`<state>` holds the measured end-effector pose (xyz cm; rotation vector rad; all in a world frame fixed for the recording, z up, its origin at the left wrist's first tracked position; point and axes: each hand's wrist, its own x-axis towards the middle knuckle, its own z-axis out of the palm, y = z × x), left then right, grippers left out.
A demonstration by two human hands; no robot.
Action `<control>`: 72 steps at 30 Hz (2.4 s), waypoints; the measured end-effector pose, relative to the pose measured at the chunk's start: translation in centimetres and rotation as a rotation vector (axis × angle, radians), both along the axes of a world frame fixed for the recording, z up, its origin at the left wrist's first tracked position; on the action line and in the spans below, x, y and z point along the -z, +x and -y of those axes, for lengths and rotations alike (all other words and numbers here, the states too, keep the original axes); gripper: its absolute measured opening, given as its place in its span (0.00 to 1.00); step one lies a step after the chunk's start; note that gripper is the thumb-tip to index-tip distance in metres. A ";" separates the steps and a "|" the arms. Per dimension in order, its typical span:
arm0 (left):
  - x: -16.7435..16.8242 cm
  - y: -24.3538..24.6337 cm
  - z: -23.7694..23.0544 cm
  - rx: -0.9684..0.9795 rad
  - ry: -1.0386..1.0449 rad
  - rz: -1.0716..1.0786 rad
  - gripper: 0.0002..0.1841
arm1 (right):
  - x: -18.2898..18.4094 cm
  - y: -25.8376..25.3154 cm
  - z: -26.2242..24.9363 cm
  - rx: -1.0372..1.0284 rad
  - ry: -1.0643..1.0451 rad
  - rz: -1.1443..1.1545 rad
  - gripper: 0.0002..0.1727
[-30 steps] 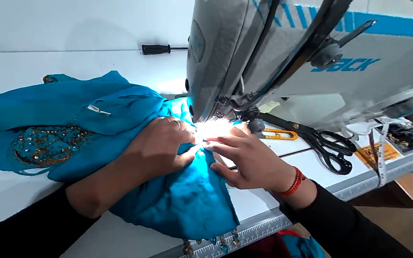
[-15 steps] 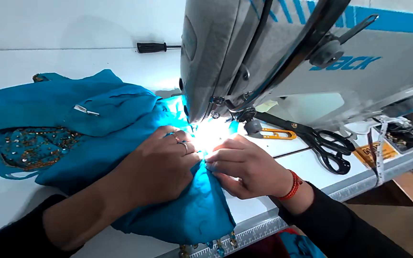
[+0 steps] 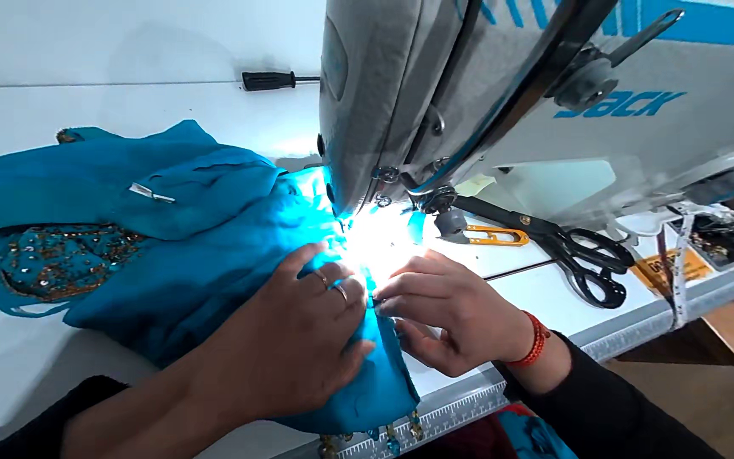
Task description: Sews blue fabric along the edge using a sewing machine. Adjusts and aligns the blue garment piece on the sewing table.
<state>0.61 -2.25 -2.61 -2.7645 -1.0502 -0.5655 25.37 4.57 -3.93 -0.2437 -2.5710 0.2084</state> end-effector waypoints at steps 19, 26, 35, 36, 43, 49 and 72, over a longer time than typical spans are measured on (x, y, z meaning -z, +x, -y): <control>-0.1 -0.5 1.8 -0.162 -0.514 0.794 0.10 | 1.1 1.6 6.0 0.143 -0.166 -0.153 0.15; -0.3 0.0 1.6 -0.271 -0.405 0.807 0.08 | 1.6 -2.3 9.2 0.547 -0.204 -0.131 0.27; -0.9 -0.5 1.7 -0.241 -0.357 0.680 0.31 | 0.8 -4.4 9.5 0.261 -1.017 -0.728 0.07; -1.1 -0.5 1.7 -0.278 -0.330 0.639 0.30 | 0.7 -4.5 9.6 0.213 -1.135 -0.792 0.09; -1.5 -0.4 1.2 -0.257 -0.305 0.805 0.07 | -0.8 -5.8 10.8 0.272 -1.605 -0.924 0.23; -1.5 -0.5 0.6 -0.256 -0.259 0.780 0.10 | -0.8 -6.7 10.7 0.299 -1.370 -0.804 0.22; 0.3 0.1 1.8 -0.108 -0.215 0.389 0.23 | -0.6 1.0 8.7 0.512 -0.475 -0.260 0.10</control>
